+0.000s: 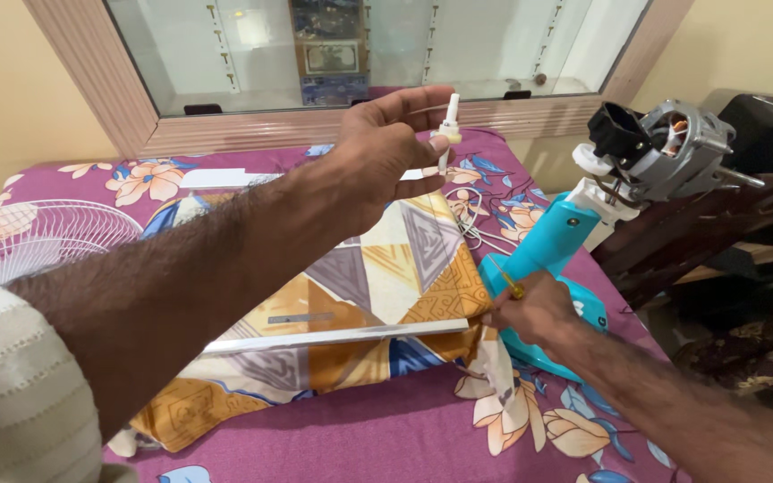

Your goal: The person uses a screwdriver to remove screws from the motor housing of a disassembled electric fan, then detaches the motor from the stand. They remove a small white plastic component from the motor shaft, inspect it, and attempt to reattach it.

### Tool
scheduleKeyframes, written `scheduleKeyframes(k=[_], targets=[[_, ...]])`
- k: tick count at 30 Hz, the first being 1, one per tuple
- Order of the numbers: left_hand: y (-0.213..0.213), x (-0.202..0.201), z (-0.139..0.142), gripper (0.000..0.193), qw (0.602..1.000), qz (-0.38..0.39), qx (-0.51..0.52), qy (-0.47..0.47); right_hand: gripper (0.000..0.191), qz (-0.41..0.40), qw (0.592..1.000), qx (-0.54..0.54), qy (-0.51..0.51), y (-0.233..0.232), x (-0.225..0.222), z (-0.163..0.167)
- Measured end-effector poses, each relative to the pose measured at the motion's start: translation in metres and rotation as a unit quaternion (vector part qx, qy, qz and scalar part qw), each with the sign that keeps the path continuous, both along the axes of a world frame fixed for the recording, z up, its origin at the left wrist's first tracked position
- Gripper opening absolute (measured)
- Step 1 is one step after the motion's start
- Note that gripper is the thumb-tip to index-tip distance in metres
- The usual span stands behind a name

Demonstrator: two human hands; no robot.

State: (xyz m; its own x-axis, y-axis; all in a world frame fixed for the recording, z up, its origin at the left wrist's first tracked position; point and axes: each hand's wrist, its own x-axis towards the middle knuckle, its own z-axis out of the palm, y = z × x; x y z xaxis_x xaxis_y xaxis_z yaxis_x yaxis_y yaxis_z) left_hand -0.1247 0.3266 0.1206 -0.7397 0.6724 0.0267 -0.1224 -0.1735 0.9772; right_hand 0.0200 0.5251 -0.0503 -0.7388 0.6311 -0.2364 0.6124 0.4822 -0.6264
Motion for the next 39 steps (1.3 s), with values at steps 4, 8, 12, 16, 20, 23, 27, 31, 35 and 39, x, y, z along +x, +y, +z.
scheduleKeyframes(k=[4, 8, 12, 16, 20, 23, 27, 31, 35, 39], targets=[[0.005, 0.002, 0.002, 0.044, 1.0, 0.006, -0.003, 0.002, 0.025, -0.001, 0.999, -0.02, 0.042, 0.001, 0.0, 0.002], [0.005, 0.006, 0.003, 0.043, 1.0, 0.012, -0.012, 0.008, 0.02, 0.017, 0.996, -0.062, 0.069, 0.005, 0.006, -0.003], [0.003, 0.012, 0.003, 0.044, 1.0, 0.016, -0.012, 0.0, 0.014, 0.071, 0.989, -0.086, 0.098, 0.008, 0.011, -0.006], [0.0, 0.019, 0.005, 0.043, 1.0, 0.019, -0.018, -0.008, 0.016, 0.071, 0.994, -0.05, 0.063, 0.007, 0.012, -0.003], [-0.003, 0.026, 0.009, 0.042, 1.0, 0.019, -0.015, 0.002, 0.022, 0.049, 0.998, -0.043, 0.025, 0.0, 0.012, 0.004], [-0.004, 0.032, 0.011, 0.041, 1.0, 0.024, -0.015, 0.002, 0.026, 0.08, 0.997, -0.009, 0.018, -0.002, 0.015, 0.013], [-0.007, 0.04, 0.014, 0.04, 0.999, 0.031, -0.019, 0.004, 0.038, 0.121, 0.992, 0.018, -0.007, -0.002, 0.012, 0.029], [-0.008, 0.048, 0.018, 0.041, 1.0, 0.028, -0.012, 0.001, 0.023, 0.078, 0.991, -0.07, 0.08, -0.009, 0.015, 0.043], [-0.005, 0.054, 0.021, 0.04, 1.0, 0.026, -0.011, -0.001, 0.021, 0.071, 0.986, -0.084, 0.125, -0.016, 0.025, 0.063], [0.005, 0.062, 0.02, 0.043, 1.0, 0.019, 0.003, 0.012, 0.018, 0.052, 0.967, -0.104, 0.225, -0.023, 0.036, 0.086]])
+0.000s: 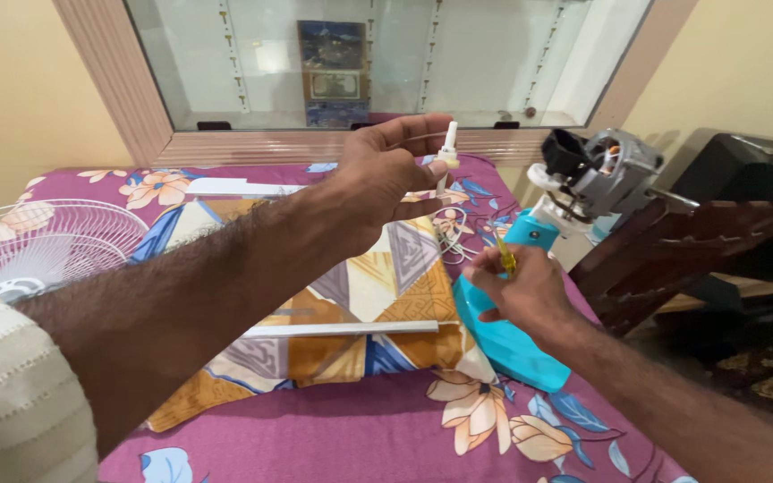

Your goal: The person uses a screwdriver to remove screws from the motor housing of a disassembled electric fan, then detaches the motor from the stand. They remove a small white plastic component from the motor shaft, inspect it, and attempt to reattach it.

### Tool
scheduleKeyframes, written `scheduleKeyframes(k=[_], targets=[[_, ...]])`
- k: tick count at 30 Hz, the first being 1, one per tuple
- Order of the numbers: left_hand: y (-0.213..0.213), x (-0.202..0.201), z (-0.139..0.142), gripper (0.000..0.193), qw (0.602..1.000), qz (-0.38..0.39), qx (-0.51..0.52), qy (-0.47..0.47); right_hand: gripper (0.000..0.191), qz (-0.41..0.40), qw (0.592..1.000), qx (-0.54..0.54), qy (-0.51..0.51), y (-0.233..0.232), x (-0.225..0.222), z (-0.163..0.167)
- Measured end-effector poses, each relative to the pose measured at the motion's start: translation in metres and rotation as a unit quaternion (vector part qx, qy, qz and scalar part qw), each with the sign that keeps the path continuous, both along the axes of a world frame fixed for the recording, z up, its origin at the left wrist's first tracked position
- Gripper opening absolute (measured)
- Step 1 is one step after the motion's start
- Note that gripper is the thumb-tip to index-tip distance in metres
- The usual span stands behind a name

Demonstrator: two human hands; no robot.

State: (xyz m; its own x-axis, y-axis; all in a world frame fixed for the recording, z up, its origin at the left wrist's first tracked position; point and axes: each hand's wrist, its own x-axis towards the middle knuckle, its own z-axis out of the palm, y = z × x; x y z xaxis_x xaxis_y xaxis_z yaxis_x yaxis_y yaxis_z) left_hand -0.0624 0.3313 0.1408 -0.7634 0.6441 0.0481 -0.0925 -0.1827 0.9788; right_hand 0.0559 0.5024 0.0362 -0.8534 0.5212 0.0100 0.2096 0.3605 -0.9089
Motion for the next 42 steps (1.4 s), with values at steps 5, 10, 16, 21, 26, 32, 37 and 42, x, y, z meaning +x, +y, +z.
scheduleKeyframes(k=[5, 10, 16, 21, 26, 32, 37, 42], targets=[[0.02, 0.012, 0.003, 0.044, 0.999, 0.008, -0.031, 0.008, 0.019, -0.003, 0.995, -0.002, 0.103, 0.001, 0.012, 0.036], [0.041, 0.025, 0.009, 0.046, 1.0, -0.022, 0.004, 0.014, 0.021, 0.01, 0.984, -0.01, 0.179, 0.009, 0.021, 0.072], [0.062, 0.038, 0.018, 0.047, 0.999, -0.023, -0.002, 0.04, 0.021, 0.026, 0.97, -0.059, 0.236, 0.022, 0.027, 0.111], [0.074, 0.044, 0.027, 0.046, 0.999, -0.022, -0.007, 0.042, 0.021, 0.048, 0.962, -0.113, 0.242, 0.036, 0.035, 0.128], [0.088, 0.049, 0.032, 0.047, 0.999, -0.017, -0.016, 0.049, 0.02, 0.065, 0.961, -0.12, 0.242, 0.051, 0.04, 0.132], [0.106, 0.051, 0.034, 0.049, 0.998, -0.011, -0.004, 0.069, 0.021, 0.068, 0.962, -0.128, 0.232, 0.073, 0.041, 0.137], [0.121, 0.049, 0.035, 0.049, 0.996, -0.021, 0.019, 0.081, 0.022, 0.073, 0.963, -0.131, 0.224, 0.09, 0.04, 0.142], [0.135, 0.049, 0.039, 0.048, 0.996, -0.005, -0.007, 0.086, 0.023, 0.094, 0.962, -0.118, 0.228, 0.106, 0.036, 0.144]])
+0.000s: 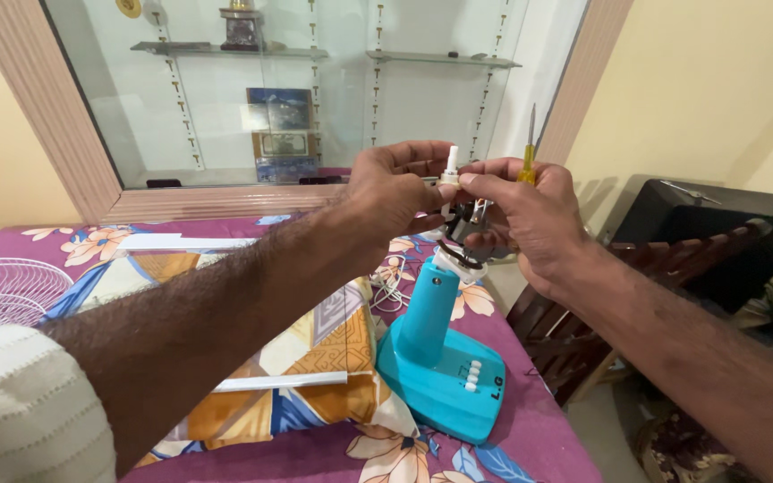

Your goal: The person uses a screwdriver to remove screws from the motor housing of a disassembled electric fan, then detaches the motor from the stand. They remove a small white plastic component from the motor shaft, inspect it, and attempt to reattach it.

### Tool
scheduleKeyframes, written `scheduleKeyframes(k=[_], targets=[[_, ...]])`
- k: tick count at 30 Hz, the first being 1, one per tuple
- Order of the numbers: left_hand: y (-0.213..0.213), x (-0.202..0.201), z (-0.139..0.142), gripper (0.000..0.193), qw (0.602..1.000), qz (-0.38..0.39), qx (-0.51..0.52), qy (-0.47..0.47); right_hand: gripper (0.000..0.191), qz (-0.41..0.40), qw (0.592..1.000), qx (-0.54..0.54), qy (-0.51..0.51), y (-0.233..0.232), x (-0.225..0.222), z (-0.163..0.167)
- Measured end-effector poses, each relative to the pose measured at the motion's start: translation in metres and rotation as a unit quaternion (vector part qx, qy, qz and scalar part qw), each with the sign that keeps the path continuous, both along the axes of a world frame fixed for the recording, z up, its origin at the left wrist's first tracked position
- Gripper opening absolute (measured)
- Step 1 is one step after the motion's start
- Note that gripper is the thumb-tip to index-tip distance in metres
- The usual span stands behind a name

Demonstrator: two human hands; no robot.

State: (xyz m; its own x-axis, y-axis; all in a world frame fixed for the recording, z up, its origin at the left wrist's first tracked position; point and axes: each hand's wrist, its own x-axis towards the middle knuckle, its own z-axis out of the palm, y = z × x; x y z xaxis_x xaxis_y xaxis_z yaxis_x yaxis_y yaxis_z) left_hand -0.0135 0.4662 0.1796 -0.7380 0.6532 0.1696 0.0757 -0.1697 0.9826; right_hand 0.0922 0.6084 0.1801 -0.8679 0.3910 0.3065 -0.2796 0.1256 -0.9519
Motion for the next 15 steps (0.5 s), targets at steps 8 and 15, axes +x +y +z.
scheduleKeyframes(k=[8, 15], targets=[[0.017, 0.005, 0.003, 0.045, 0.999, 0.032, 0.0, -0.004, 0.025, 0.003, 1.0, 0.007, -0.007, 0.021, -0.007, -0.001], [0.033, 0.012, 0.006, 0.043, 0.998, 0.062, -0.01, -0.006, 0.025, 0.018, 1.0, 0.007, -0.014, 0.036, -0.006, 0.002]])
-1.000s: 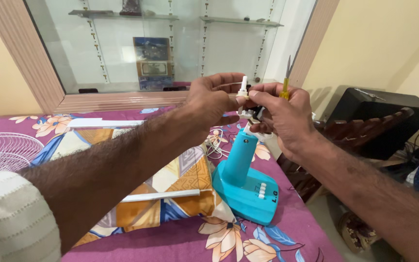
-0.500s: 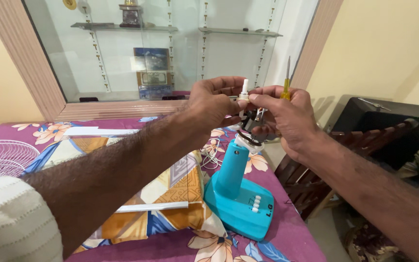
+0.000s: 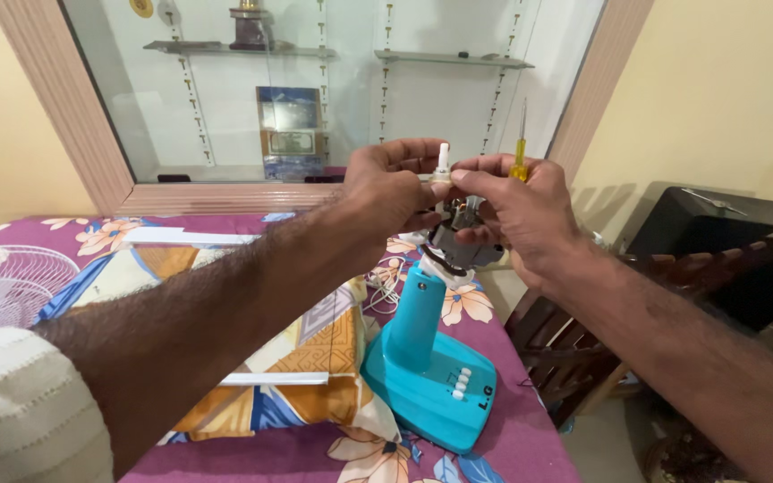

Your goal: The person uses a screwdriver to remove screws from the motor housing of a disassembled electric fan, then detaches the motor from the stand. They remove a small white plastic component from the motor shaft, inspect it, and attempt to reattach it.

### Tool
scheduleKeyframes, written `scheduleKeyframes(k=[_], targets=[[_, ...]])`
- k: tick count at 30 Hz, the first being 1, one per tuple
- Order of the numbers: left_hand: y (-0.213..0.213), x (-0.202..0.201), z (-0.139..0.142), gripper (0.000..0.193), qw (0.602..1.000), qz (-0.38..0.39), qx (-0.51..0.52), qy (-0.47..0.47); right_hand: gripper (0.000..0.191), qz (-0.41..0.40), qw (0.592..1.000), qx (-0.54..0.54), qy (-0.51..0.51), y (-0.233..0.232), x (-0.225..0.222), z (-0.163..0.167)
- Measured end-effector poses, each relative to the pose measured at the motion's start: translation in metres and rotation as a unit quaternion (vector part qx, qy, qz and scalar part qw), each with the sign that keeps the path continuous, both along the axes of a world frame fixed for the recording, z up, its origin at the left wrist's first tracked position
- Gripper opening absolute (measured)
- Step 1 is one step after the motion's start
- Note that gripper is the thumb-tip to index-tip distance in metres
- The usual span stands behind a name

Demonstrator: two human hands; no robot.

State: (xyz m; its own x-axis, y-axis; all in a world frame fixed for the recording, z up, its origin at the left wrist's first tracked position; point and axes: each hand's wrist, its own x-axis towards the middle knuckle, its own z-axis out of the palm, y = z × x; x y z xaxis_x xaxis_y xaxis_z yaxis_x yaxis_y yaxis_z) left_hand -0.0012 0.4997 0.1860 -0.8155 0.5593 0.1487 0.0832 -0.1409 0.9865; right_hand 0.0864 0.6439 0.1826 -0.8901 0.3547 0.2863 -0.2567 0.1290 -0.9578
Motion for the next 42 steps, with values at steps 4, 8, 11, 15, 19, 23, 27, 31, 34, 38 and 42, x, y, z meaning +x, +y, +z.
scheduleKeyframes(k=[4, 8, 11, 15, 19, 23, 27, 31, 34, 38, 42], targets=[[0.006, 0.006, -0.006, 0.042, 1.0, 0.012, 0.015, -0.011, 0.023, 0.0, 1.0, -0.005, -0.011, 0.007, 0.001, -0.001], [0.017, 0.009, -0.008, 0.041, 0.999, 0.025, 0.035, -0.011, 0.023, 0.011, 1.0, -0.012, -0.008, 0.016, 0.004, 0.0], [0.024, 0.01, -0.01, 0.041, 0.999, 0.021, 0.038, -0.01, 0.023, 0.0, 0.999, -0.022, -0.024, 0.022, 0.007, -0.001], [0.033, 0.009, -0.01, 0.041, 0.999, 0.011, 0.037, -0.009, 0.022, 0.0, 1.0, -0.011, -0.021, 0.027, 0.009, 0.0], [0.033, 0.006, -0.01, 0.041, 0.999, 0.004, 0.042, -0.012, 0.023, -0.019, 0.999, -0.028, -0.027, 0.025, 0.008, 0.001], [0.027, -0.001, -0.01, 0.041, 0.999, -0.019, 0.042, -0.017, 0.022, -0.036, 0.999, -0.029, -0.026, 0.017, 0.004, 0.0], [0.022, -0.011, -0.009, 0.042, 0.998, -0.038, 0.046, -0.025, 0.024, -0.062, 0.998, -0.024, -0.021, 0.007, -0.002, -0.001], [0.015, -0.022, -0.01, 0.041, 0.997, -0.067, 0.041, -0.012, 0.023, -0.079, 0.997, -0.022, -0.012, -0.003, -0.007, -0.003], [0.011, -0.03, -0.009, 0.04, 0.996, -0.08, 0.037, -0.009, 0.022, -0.106, 0.994, -0.025, -0.011, -0.01, -0.008, -0.002], [0.007, -0.036, -0.011, 0.041, 0.994, -0.098, 0.056, -0.017, 0.021, -0.123, 0.992, -0.032, 0.004, -0.023, -0.009, -0.006], [0.0, -0.039, -0.013, 0.041, 0.993, -0.107, 0.043, -0.017, 0.018, -0.143, 0.989, -0.034, 0.0, -0.035, -0.008, -0.007]])
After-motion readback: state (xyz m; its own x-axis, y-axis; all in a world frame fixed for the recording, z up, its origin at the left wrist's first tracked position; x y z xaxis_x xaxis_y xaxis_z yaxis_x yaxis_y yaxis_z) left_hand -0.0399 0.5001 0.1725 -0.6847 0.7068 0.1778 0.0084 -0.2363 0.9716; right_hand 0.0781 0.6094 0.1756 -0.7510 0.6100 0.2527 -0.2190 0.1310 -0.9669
